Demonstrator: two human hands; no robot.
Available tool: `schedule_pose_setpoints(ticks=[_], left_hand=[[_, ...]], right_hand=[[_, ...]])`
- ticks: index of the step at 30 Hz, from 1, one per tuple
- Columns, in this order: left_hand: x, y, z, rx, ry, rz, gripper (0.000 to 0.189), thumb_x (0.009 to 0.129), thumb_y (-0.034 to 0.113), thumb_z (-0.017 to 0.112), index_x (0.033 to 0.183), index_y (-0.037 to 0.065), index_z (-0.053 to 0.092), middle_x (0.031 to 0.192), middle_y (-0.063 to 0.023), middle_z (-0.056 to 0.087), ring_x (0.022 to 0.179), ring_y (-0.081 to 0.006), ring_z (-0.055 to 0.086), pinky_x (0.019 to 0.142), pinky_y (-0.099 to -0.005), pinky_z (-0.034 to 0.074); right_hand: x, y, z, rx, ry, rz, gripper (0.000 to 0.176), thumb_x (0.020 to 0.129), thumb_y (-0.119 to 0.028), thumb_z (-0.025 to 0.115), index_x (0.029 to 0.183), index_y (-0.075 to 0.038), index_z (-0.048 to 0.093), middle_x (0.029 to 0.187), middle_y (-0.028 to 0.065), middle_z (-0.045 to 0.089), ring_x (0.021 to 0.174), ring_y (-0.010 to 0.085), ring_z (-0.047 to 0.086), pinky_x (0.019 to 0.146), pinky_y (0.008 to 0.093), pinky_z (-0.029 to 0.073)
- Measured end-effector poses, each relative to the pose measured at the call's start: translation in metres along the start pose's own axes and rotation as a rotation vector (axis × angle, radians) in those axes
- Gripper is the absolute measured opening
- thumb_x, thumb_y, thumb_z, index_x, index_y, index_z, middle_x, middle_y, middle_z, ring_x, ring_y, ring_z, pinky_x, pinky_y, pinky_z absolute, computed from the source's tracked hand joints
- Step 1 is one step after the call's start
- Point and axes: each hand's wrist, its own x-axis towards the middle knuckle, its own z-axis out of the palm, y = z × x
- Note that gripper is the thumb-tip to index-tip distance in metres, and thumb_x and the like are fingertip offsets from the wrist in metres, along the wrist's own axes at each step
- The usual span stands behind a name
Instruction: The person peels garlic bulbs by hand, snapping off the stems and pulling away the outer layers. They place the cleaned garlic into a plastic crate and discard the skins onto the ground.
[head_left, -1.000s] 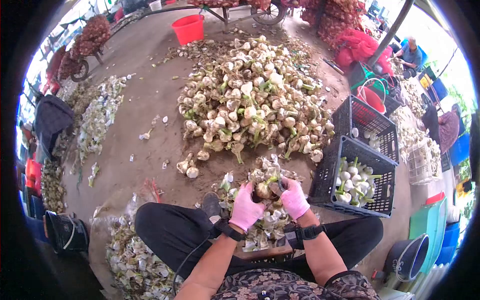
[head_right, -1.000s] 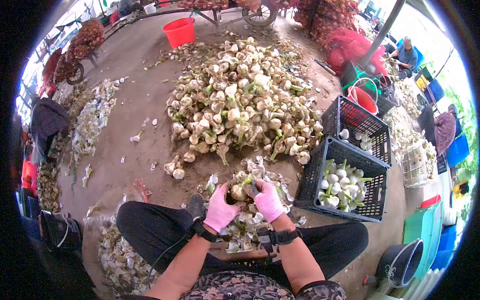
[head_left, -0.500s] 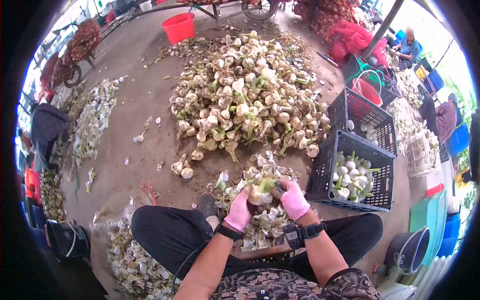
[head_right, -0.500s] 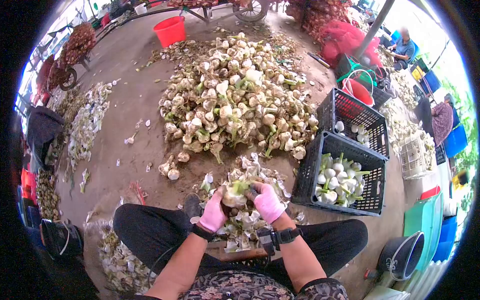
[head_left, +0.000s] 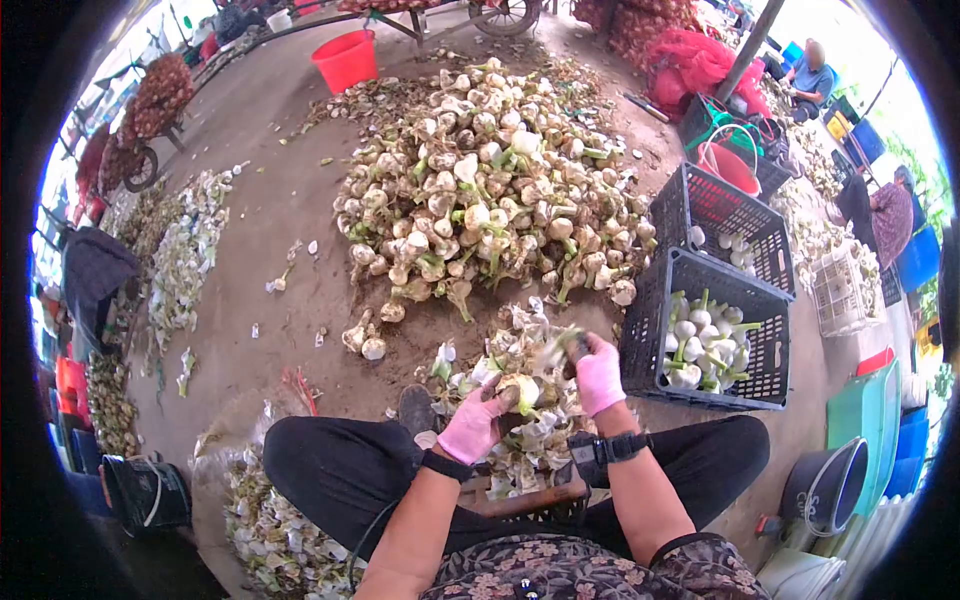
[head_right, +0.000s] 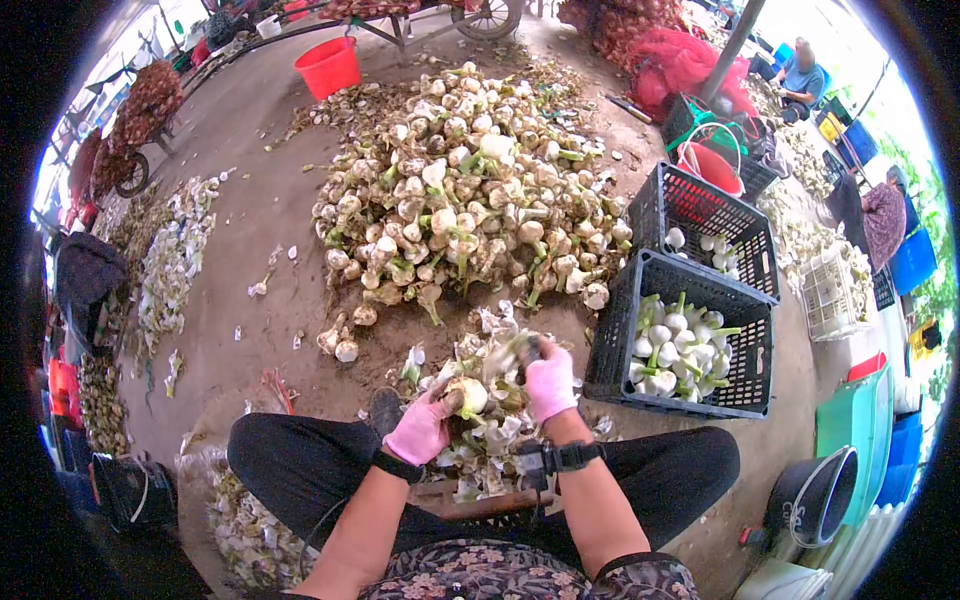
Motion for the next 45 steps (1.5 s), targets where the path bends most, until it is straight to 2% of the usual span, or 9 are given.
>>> schedule_pose_setpoints(ticks=[3, 5, 9, 18, 30, 34, 38, 43, 45], left_hand=[[0.001, -0.007, -0.005, 0.070, -0.022, -0.018, 0.045, 0.090, 0.026, 0.060, 0.126, 0.005, 0.044, 0.110, -0.0049, 0.060, 0.094, -0.0164, 0.061, 0.075, -0.0307, 0.054], [0.003, -0.008, -0.009, 0.174, -0.020, -0.005, 0.053, 0.087, 0.033, 0.064, 0.127, 0.006, 0.043, 0.107, -0.0028, 0.060, 0.092, -0.0132, 0.060, 0.074, -0.0267, 0.052], [0.008, -0.009, -0.013, 0.279, -0.015, 0.046, 0.059, 0.085, 0.037, 0.066, 0.128, 0.005, 0.042, 0.108, -0.0033, 0.059, 0.091, -0.0120, 0.060, 0.074, -0.0252, 0.050], [0.020, -0.037, -0.059, 0.274, -0.058, 0.059, 0.071, 0.086, 0.023, 0.066, 0.142, 0.009, 0.025, 0.122, -0.0095, 0.049, 0.104, -0.0144, 0.054, 0.085, -0.0309, 0.047], [0.005, -0.008, -0.008, 0.700, -0.207, 0.044, 0.060, 0.076, 0.007, 0.074, 0.127, 0.004, 0.042, 0.108, -0.0019, 0.060, 0.099, -0.0117, 0.057, 0.086, -0.0256, 0.045], [0.007, -0.011, -0.008, 0.494, -0.179, 0.102, 0.057, 0.080, 0.012, 0.073, 0.127, 0.005, 0.042, 0.112, -0.0039, 0.059, 0.101, -0.0114, 0.057, 0.088, -0.0243, 0.045], [0.014, -0.008, -0.007, 0.312, 0.032, 0.016, 0.054, 0.092, 0.015, 0.057, 0.137, 0.002, 0.030, 0.119, -0.0066, 0.055, 0.104, -0.0145, 0.056, 0.092, -0.0288, 0.045], [0.042, -0.008, -0.018, 0.524, 0.171, 0.093, 0.034, 0.095, 0.022, 0.048, 0.118, -0.002, 0.052, 0.103, -0.0078, 0.061, 0.090, -0.0155, 0.059, 0.081, -0.0291, 0.047], [0.052, -0.003, -0.019, 1.272, 0.310, 0.076, 0.032, 0.091, 0.028, 0.049, 0.103, 0.000, 0.061, 0.091, -0.0250, 0.063, 0.088, -0.0367, 0.061, 0.077, -0.0414, 0.047]], right_hand=[[0.010, -0.001, -0.011, -0.262, 0.091, -0.098, 0.027, 0.080, 0.000, 0.061, 0.107, 0.001, 0.061, 0.087, 0.0089, 0.064, 0.083, 0.0177, 0.059, 0.074, 0.0284, 0.047], [-0.001, -0.010, -0.011, -0.636, 0.063, -0.576, 0.034, 0.079, -0.006, 0.066, 0.113, -0.004, 0.059, 0.100, 0.0080, 0.061, 0.091, 0.0184, 0.059, 0.076, 0.0323, 0.050], [-0.023, -0.041, -0.012, -0.351, -0.496, -0.301, 0.040, 0.077, -0.005, 0.068, 0.116, -0.006, 0.060, 0.119, 0.0135, 0.057, 0.109, 0.0232, 0.055, 0.085, 0.0327, 0.048], [-0.039, -0.042, 0.002, -0.573, -0.357, -0.484, 0.030, 0.069, 0.006, 0.058, 0.094, -0.004, 0.069, 0.087, 0.0157, 0.066, 0.081, 0.0288, 0.065, 0.073, 0.0332, 0.050], [-0.011, -0.009, -0.002, -0.652, -0.188, -0.404, 0.012, 0.075, -0.006, 0.064, 0.086, -0.002, 0.064, 0.073, 0.0149, 0.063, 0.073, 0.0315, 0.064, 0.067, 0.0373, 0.050], [-0.005, 0.009, -0.024, -0.872, -0.117, -0.353, 0.043, 0.074, -0.005, 0.063, 0.117, -0.009, 0.059, 0.127, 0.0172, 0.049, 0.118, 0.0327, 0.048, 0.096, 0.0361, 0.042], [-0.029, -0.025, -0.011, -0.369, -0.511, -0.316, 0.063, 0.068, 0.011, 0.051, 0.130, -0.003, 0.047, 0.135, 0.0165, 0.045, 0.128, 0.0270, 0.041, 0.103, 0.0341, 0.036], [-0.024, -0.001, 0.012, -0.387, -0.399, -0.334, 0.045, 0.076, -0.001, 0.068, 0.119, 0.001, 0.054, 0.105, 0.0114, 0.063, 0.094, 0.0183, 0.062, 0.083, 0.0286, 0.049], [-0.011, 0.018, 0.008, -0.288, -0.352, -0.095, 0.034, 0.081, -0.005, 0.064, 0.114, 0.001, 0.058, 0.097, 0.0078, 0.064, 0.087, 0.0156, 0.062, 0.078, 0.0271, 0.049]])
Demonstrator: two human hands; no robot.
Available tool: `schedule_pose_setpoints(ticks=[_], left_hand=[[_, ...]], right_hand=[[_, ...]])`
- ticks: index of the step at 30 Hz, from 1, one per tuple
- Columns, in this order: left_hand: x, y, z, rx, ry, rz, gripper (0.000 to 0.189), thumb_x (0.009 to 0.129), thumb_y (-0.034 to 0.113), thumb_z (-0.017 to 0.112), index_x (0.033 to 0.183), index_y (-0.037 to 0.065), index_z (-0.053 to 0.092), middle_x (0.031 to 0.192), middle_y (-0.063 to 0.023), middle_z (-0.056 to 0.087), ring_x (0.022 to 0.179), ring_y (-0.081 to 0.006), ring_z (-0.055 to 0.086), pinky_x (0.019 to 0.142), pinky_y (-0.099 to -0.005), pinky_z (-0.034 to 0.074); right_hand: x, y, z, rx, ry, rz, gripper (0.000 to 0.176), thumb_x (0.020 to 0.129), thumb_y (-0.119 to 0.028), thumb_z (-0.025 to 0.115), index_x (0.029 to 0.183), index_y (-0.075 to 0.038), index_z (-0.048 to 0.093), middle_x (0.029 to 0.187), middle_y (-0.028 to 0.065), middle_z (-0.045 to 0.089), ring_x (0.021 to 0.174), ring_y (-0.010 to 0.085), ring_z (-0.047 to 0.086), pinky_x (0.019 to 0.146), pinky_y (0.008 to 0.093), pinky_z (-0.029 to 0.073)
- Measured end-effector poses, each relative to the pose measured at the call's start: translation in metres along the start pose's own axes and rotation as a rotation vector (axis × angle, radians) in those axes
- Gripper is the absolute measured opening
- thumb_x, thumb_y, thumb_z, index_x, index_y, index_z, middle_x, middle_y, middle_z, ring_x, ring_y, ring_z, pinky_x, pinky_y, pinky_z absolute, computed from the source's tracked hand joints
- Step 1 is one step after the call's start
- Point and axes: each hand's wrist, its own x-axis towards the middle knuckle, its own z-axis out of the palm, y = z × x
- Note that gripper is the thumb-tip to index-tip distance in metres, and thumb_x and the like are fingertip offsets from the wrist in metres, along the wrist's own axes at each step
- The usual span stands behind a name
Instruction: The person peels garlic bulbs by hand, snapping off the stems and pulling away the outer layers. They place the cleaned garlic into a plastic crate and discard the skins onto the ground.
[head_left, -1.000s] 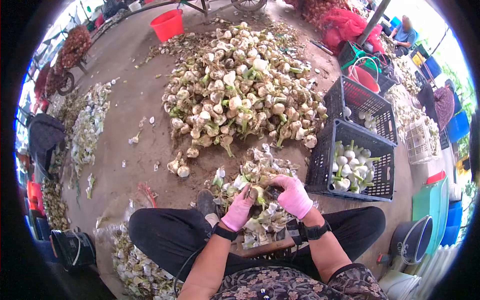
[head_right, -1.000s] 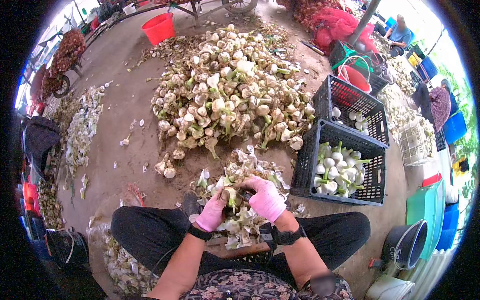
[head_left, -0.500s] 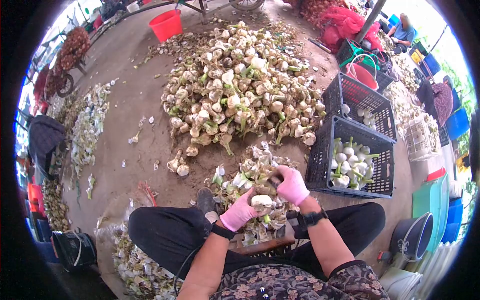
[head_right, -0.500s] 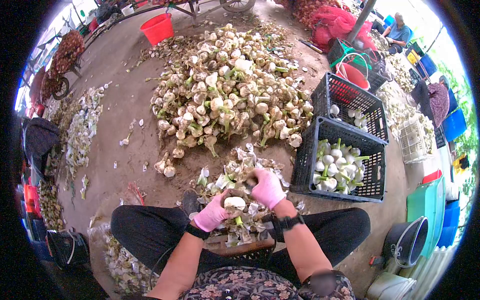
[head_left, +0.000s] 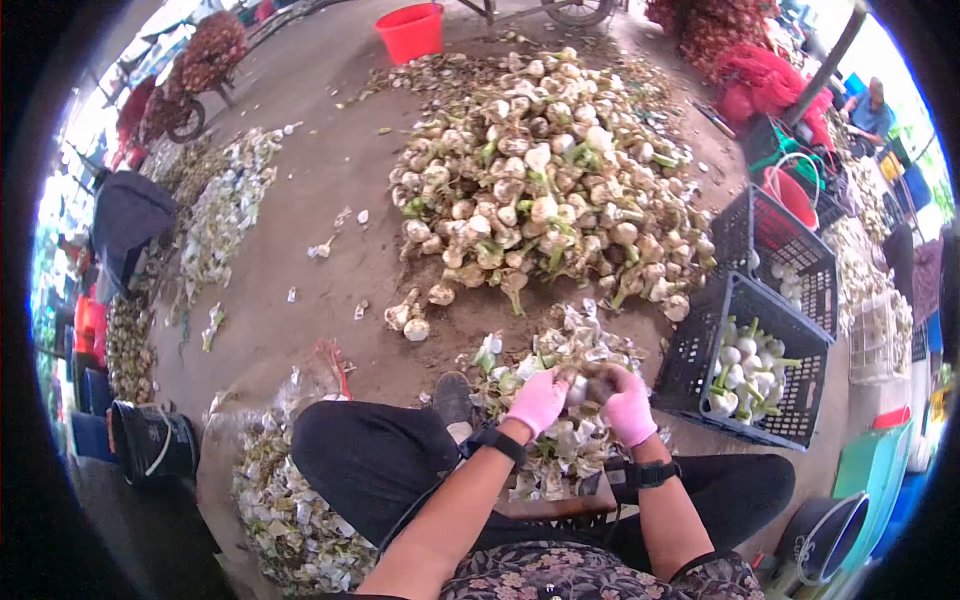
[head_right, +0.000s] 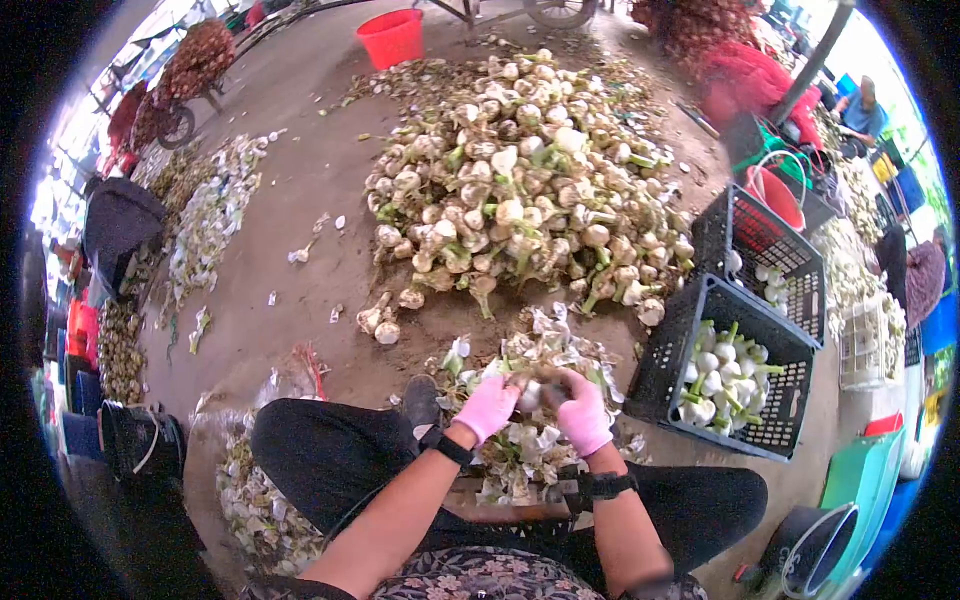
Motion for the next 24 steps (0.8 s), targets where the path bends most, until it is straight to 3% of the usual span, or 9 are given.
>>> schedule_pose_setpoints(ticks=[5, 8, 9, 10, 14, 16, 19, 20, 24], left_hand=[[0.033, 0.020, 0.013, 0.154, 0.054, 0.027, 0.035, 0.085, 0.025, 0.055, 0.108, -0.001, 0.062, 0.096, -0.0237, 0.064, 0.092, -0.0370, 0.061, 0.082, -0.0392, 0.047], [0.040, 0.013, 0.047, -0.225, 0.307, -0.050, 0.036, 0.082, 0.016, 0.059, 0.113, -0.003, 0.058, 0.092, -0.0245, 0.062, 0.092, -0.0394, 0.059, 0.086, -0.0388, 0.046], [0.037, 0.017, 0.047, -0.181, 0.334, -0.027, 0.035, 0.082, 0.014, 0.059, 0.113, -0.003, 0.058, 0.093, -0.0236, 0.062, 0.092, -0.0386, 0.059, 0.086, -0.0383, 0.046], [0.035, 0.021, 0.045, -0.138, 0.364, -0.004, 0.035, 0.082, 0.012, 0.060, 0.113, -0.003, 0.058, 0.094, -0.0228, 0.062, 0.093, -0.0377, 0.059, 0.086, -0.0378, 0.046], [0.090, -0.043, 0.018, -0.230, 0.520, -0.052, 0.030, 0.074, 0.007, 0.061, 0.104, 0.005, 0.062, 0.102, -0.0204, 0.060, 0.095, -0.0373, 0.056, 0.085, -0.0413, 0.044], [0.105, -0.061, -0.027, -0.029, 0.831, -0.026, 0.028, 0.071, 0.010, 0.062, 0.099, 0.006, 0.061, 0.099, -0.0170, 0.060, 0.095, -0.0359, 0.055, 0.087, -0.0416, 0.043], [0.119, -0.117, -0.096, 0.226, 1.016, -0.459, 0.054, 0.070, 0.020, 0.068, 0.116, -0.001, 0.047, 0.111, -0.0221, 0.052, 0.098, -0.0385, 0.053, 0.089, -0.0413, 0.043], [0.116, -0.122, -0.115, 0.190, 1.066, -0.622, 0.058, 0.070, 0.020, 0.070, 0.118, -0.002, 0.044, 0.114, -0.0240, 0.051, 0.100, -0.0399, 0.052, 0.091, -0.0414, 0.042], [0.140, -0.209, -0.141, -0.101, 1.135, -0.778, 0.063, 0.064, 0.016, 0.079, 0.115, -0.002, 0.046, 0.115, -0.0224, 0.053, 0.103, -0.0341, 0.055, 0.090, -0.0387, 0.045]], right_hand=[[0.018, 0.032, 0.000, 0.651, -0.001, 0.131, 0.030, 0.089, -0.009, 0.059, 0.118, -0.003, 0.055, 0.110, 0.0086, 0.061, 0.099, 0.0148, 0.057, 0.086, 0.0273, 0.046], [0.013, 0.014, 0.026, 0.607, 0.141, -0.025, 0.034, 0.090, -0.012, 0.059, 0.122, -0.002, 0.052, 0.116, 0.0108, 0.058, 0.107, 0.0189, 0.055, 0.092, 0.0300, 0.045], [0.021, 0.038, 0.021, 1.229, 0.101, 0.335, 0.038, 0.089, -0.017, 0.059, 0.123, -0.004, 0.050, 0.121, 0.0130, 0.056, 0.112, 0.0232, 0.053, 0.098, 0.0342, 0.043], [0.026, 0.091, 0.028, 1.026, 0.143, 0.299, 0.036, 0.090, -0.024, 0.056, 0.122, -0.008, 0.053, 0.121, 0.0125, 0.057, 0.113, 0.0258, 0.053, 0.098, 0.0389, 0.043], [0.025, 0.076, 0.035, 1.733, 0.258, 0.600, 0.025, 0.092, -0.027, 0.050, 0.105, -0.008, 0.061, 0.096, 0.0076, 0.066, 0.080, 0.0206, 0.064, 0.067, 0.0337, 0.055], [0.035, 0.062, 0.018, 2.099, -0.148, 0.649, 0.024, 0.092, -0.028, 0.050, 0.102, -0.009, 0.062, 0.088, 0.0041, 0.065, 0.074, 0.0156, 0.062, 0.062, 0.0290, 0.053], [0.045, 0.039, -0.020, 2.276, -0.239, 0.125, 0.020, 0.089, -0.016, 0.057, 0.107, -0.009, 0.059, 0.097, 0.0023, 0.061, 0.079, 0.0110, 0.060, 0.065, 0.0248, 0.051], [0.036, 0.041, -0.044, 2.290, -0.027, 0.027, 0.024, 0.087, -0.016, 0.058, 0.109, -0.006, 0.058, 0.102, 0.0041, 0.061, 0.084, 0.0142, 0.061, 0.068, 0.0274, 0.052], [0.016, 0.038, -0.141, 2.410, 0.041, -0.403, 0.042, 0.086, -0.012, 0.052, 0.125, 0.001, 0.047, 0.121, 0.0136, 0.056, 0.099, 0.0238, 0.060, 0.077, 0.0381, 0.053]])
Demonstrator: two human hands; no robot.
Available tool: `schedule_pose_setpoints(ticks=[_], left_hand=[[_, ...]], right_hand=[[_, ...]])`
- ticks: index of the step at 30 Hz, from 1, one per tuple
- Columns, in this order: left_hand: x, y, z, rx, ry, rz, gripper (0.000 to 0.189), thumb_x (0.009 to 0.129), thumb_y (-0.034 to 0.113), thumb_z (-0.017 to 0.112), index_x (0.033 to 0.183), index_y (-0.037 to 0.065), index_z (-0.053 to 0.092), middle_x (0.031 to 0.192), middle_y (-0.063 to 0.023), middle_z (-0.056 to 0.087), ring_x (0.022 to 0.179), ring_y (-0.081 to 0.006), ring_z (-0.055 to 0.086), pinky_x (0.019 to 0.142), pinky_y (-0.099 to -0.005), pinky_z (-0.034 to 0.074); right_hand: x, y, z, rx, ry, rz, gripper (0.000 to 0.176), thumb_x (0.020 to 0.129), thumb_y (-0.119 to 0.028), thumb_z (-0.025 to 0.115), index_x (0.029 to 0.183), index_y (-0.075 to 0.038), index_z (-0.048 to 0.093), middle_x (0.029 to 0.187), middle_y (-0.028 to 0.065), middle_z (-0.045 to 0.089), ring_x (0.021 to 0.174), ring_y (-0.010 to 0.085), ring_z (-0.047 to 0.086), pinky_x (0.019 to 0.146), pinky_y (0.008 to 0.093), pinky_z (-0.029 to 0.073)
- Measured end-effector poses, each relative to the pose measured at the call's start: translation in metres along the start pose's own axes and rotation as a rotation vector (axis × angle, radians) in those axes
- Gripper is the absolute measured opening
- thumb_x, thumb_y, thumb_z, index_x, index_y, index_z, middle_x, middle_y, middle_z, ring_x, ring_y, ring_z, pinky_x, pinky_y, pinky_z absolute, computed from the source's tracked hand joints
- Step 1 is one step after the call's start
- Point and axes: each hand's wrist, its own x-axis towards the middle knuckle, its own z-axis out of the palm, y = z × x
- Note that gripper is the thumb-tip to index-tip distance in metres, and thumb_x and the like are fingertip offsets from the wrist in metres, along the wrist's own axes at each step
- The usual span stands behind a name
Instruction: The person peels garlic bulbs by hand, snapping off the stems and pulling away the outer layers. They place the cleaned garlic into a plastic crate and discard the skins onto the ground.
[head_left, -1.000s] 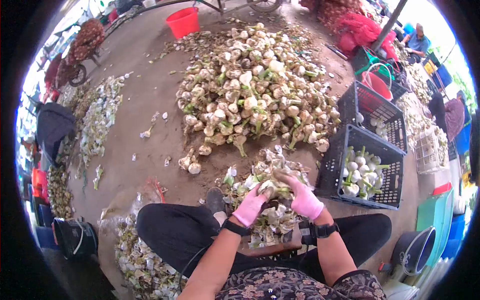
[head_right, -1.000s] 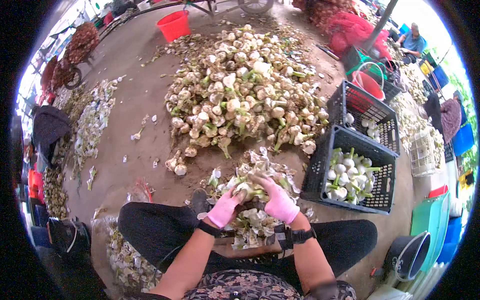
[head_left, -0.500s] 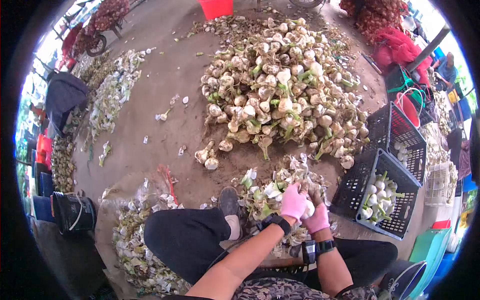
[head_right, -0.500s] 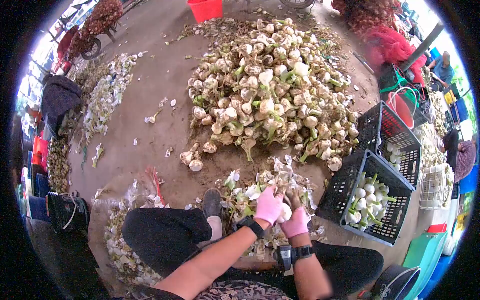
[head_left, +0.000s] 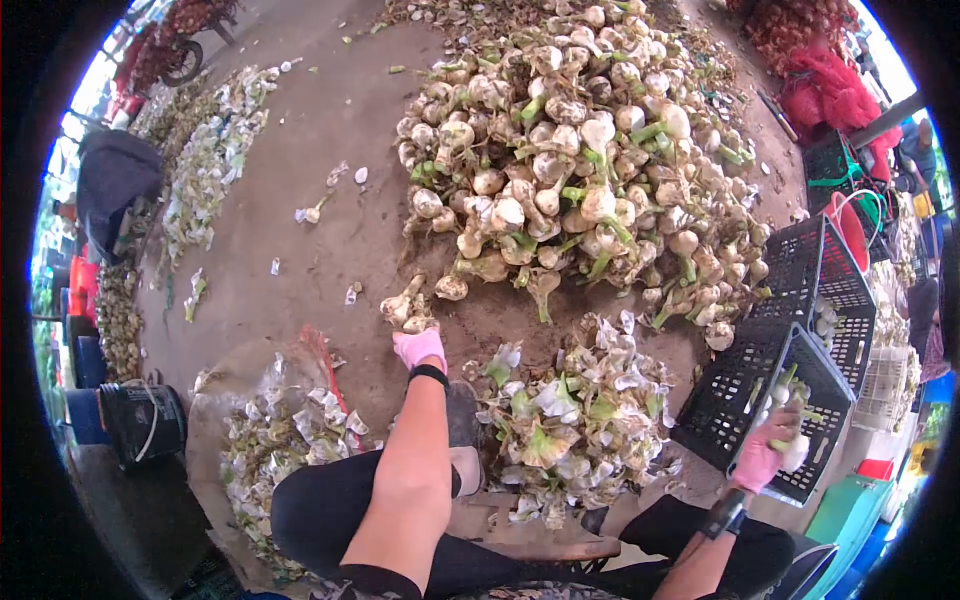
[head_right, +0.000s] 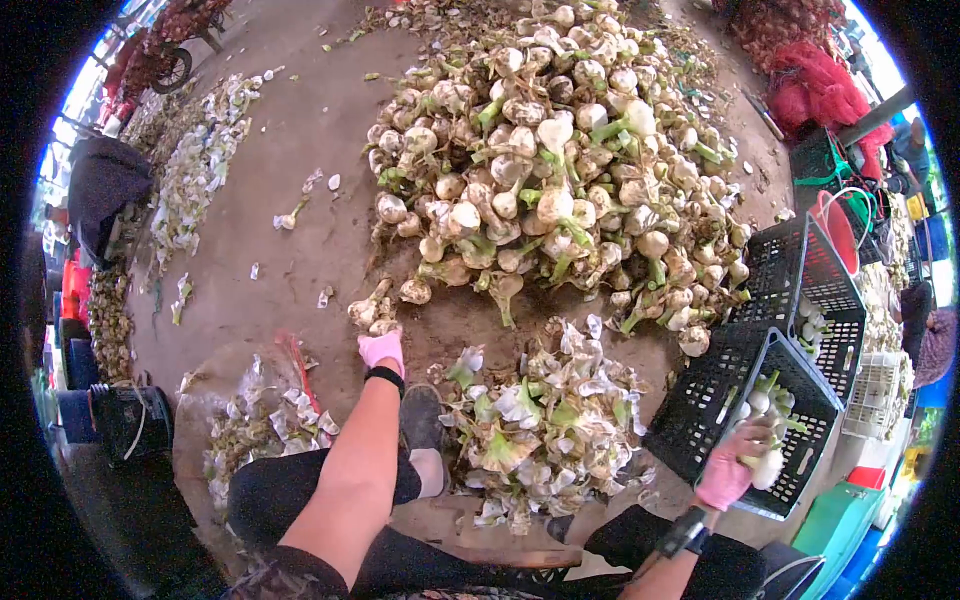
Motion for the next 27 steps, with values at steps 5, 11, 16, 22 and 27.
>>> schedule_pose_setpoints(ticks=[5, 11, 16, 22, 27], left_hand=[[-0.003, 0.005, -0.001, -0.197, -0.033, -0.093, 0.067, 0.060, 0.009, 0.082, 0.113, -0.003, 0.043, 0.106, -0.0183, 0.059, 0.090, -0.0251, 0.060, 0.081, -0.0347, 0.049], [-0.076, -0.021, 0.017, -0.362, -0.366, 0.192, 0.082, 0.058, 0.010, 0.081, 0.123, -0.011, 0.036, 0.110, -0.0211, 0.055, 0.096, -0.0259, 0.056, 0.088, -0.0318, 0.044], [-0.223, 0.031, -0.042, -0.349, -0.693, 0.614, 0.068, 0.057, -0.001, 0.076, 0.116, -0.005, 0.044, 0.102, -0.0164, 0.060, 0.091, -0.0236, 0.058, 0.087, -0.0313, 0.045], [-0.299, 0.045, -0.097, -0.235, -0.883, 0.845, 0.063, 0.058, 0.005, 0.077, 0.114, -0.001, 0.050, 0.102, -0.0150, 0.062, 0.096, -0.0246, 0.060, 0.088, -0.0332, 0.045], [-0.316, 0.030, -0.111, -0.378, -0.752, 1.037, 0.061, 0.057, 0.004, 0.077, 0.112, -0.001, 0.051, 0.103, -0.0132, 0.061, 0.095, -0.0241, 0.060, 0.088, -0.0322, 0.045]], right_hand=[[-0.008, -0.010, -0.013, 0.092, 0.225, -0.034, 0.040, 0.082, -0.001, 0.060, 0.121, 0.002, 0.051, 0.114, 0.0091, 0.060, 0.101, 0.0176, 0.060, 0.084, 0.0286, 0.052], [-0.002, 0.083, -0.084, -1.439, 0.427, 0.239, 0.027, 0.086, -0.004, 0.059, 0.112, 0.001, 0.057, 0.101, 0.0082, 0.064, 0.092, 0.0165, 0.062, 0.081, 0.0277, 0.052], [-0.008, 0.102, -0.129, -1.990, 0.304, 0.122, 0.028, 0.085, -0.005, 0.064, 0.112, -0.001, 0.059, 0.107, 0.0058, 0.063, 0.100, 0.0137, 0.057, 0.089, 0.0272, 0.045], [-0.022, 0.116, -0.102, -1.775, 0.158, -0.062, 0.041, 0.087, -0.013, 0.064, 0.122, 0.001, 0.051, 0.117, 0.0089, 0.058, 0.107, 0.0159, 0.054, 0.092, 0.0284, 0.042], [-0.033, 0.125, -0.077, -1.846, 0.138, -0.027, 0.034, 0.086, -0.015, 0.065, 0.115, 0.001, 0.057, 0.107, 0.0056, 0.063, 0.095, 0.0122, 0.058, 0.084, 0.0272, 0.047]])
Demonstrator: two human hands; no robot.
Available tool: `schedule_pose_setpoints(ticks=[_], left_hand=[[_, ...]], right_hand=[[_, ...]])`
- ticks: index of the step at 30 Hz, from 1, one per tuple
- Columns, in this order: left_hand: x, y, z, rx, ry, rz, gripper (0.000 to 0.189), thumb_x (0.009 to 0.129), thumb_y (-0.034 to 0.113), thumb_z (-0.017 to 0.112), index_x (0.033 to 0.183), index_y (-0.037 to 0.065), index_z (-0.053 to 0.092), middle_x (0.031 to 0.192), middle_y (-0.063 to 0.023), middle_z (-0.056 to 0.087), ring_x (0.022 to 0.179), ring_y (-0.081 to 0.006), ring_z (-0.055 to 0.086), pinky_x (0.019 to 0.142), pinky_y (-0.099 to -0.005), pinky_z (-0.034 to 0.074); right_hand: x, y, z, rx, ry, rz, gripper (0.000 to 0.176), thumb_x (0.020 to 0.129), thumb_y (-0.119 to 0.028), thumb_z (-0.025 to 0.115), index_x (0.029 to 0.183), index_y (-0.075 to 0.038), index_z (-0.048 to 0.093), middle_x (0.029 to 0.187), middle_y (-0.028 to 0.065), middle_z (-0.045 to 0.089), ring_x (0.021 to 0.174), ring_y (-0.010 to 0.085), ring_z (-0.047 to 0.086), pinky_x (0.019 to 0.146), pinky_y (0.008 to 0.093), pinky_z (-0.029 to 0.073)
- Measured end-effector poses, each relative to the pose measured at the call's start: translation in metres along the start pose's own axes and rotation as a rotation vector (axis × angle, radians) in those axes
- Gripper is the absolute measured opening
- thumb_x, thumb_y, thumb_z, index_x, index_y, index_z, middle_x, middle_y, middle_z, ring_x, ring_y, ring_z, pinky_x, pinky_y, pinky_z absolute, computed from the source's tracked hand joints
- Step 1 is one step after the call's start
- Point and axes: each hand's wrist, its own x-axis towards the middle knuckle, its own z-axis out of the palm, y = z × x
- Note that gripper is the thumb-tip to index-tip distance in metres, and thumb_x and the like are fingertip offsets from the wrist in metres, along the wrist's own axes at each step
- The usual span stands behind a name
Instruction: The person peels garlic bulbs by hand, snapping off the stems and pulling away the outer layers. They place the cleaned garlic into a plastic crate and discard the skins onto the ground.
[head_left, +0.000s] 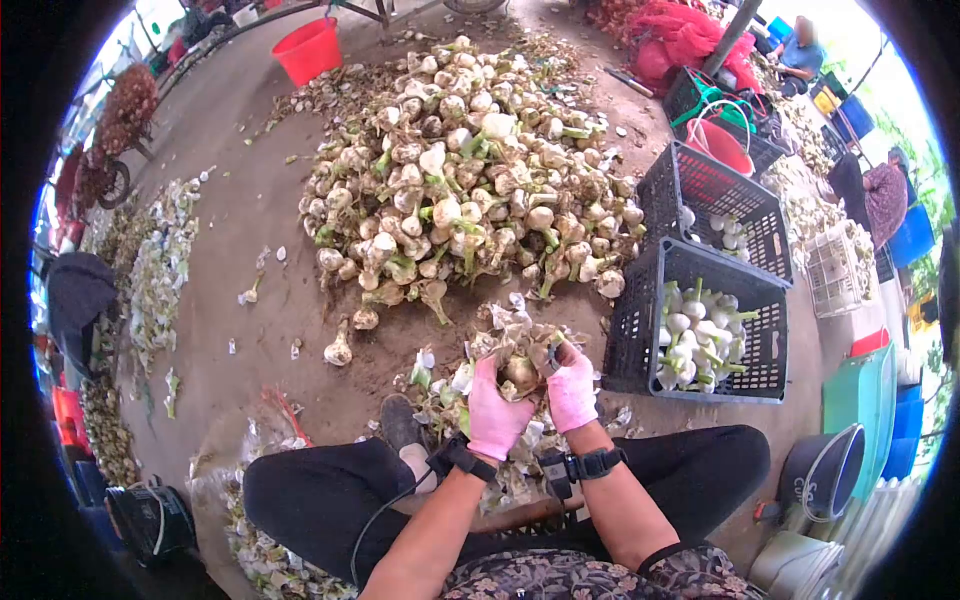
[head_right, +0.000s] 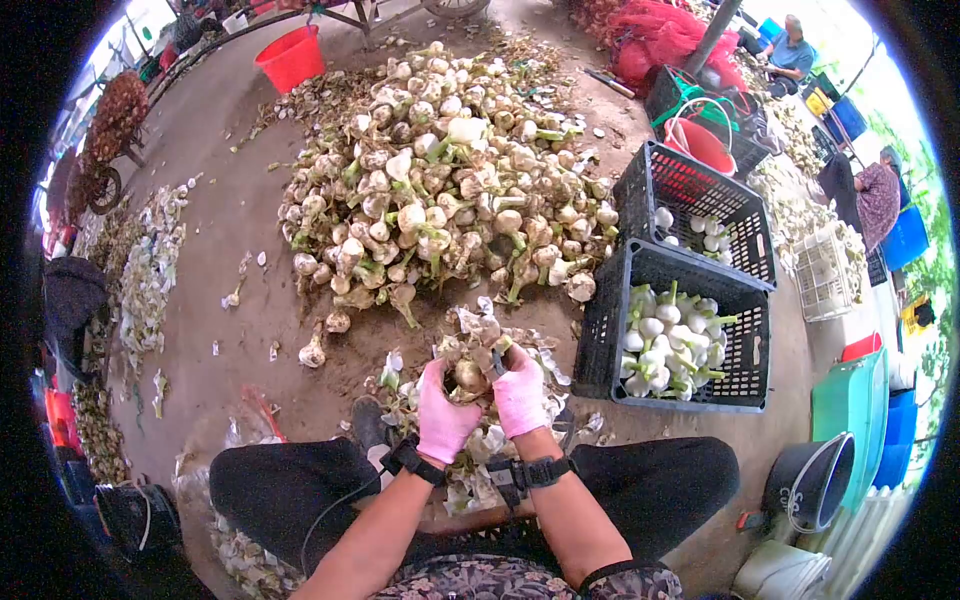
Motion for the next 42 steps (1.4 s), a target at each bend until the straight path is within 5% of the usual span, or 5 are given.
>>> schedule_pose_setpoints(ticks=[15, 23, 32, 35, 42], left_hand=[[-0.011, 0.019, -0.053, -0.425, -0.228, -0.195, 0.059, 0.067, 0.005, 0.078, 0.118, -0.004, 0.048, 0.107, -0.0099, 0.061, 0.097, -0.0146, 0.058, 0.088, -0.0286, 0.047], [-0.018, -0.007, -0.057, -0.798, -0.371, -0.387, 0.054, 0.080, 0.004, 0.069, 0.126, -0.004, 0.043, 0.113, -0.0110, 0.059, 0.101, -0.0175, 0.059, 0.089, -0.0300, 0.048], [-0.012, 0.003, -0.070, -1.320, -0.578, -0.703, 0.053, 0.094, 0.051, 0.037, 0.124, 0.010, 0.051, 0.113, -0.0116, 0.061, 0.099, -0.0274, 0.061, 0.084, -0.0405, 0.049], [-0.012, 0.002, -0.069, -1.089, -0.417, -0.830, 0.053, 0.096, 0.049, 0.034, 0.123, 0.007, 0.051, 0.111, -0.0112, 0.061, 0.092, -0.0275, 0.062, 0.083, -0.0406, 0.049], [-0.029, 0.004, -0.047, -0.573, -0.013, -0.222, 0.026, 0.088, 0.005, 0.059, 0.112, 0.002, 0.050, 0.101, -0.0073, 0.059, 0.100, -0.0159, 0.057, 0.084, -0.0307, 0.050]], right_hand=[[-0.031, -0.032, 0.002, -0.523, -0.184, -0.107, 0.019, 0.085, -0.006, 0.060, 0.102, 0.003, 0.061, 0.082, 0.0056, 0.063, 0.078, 0.0063, 0.053, 0.070, 0.0247, 0.045], [-0.046, -0.038, 0.007, -0.629, -0.073, -0.389, 0.031, 0.072, 0.010, 0.048, 0.100, 0.004, 0.060, 0.085, 0.0173, 0.067, 0.080, 0.0222, 0.065, 0.071, 0.0292, 0.048], [-0.045, -0.037, 0.002, -0.655, -0.111, -0.437, 0.035, 0.068, 0.009, 0.048, 0.099, 0.003, 0.063, 0.081, 0.0154, 0.067, 0.077, 0.0179, 0.065, 0.068, 0.0281, 0.048], [-0.038, -0.024, -0.005, -0.612, -0.150, -0.389, 0.036, 0.070, 0.011, 0.050, 0.102, 0.003, 0.063, 0.083, 0.0100, 0.067, 0.080, 0.0129, 0.062, 0.070, 0.0265, 0.048], [-0.041, -0.023, 0.000, -0.313, -0.136, -0.175, 0.031, 0.074, 0.010, 0.056, 0.102, 0.004, 0.064, 0.086, 0.0065, 0.068, 0.083, 0.0107, 0.061, 0.075, 0.0253, 0.047]])
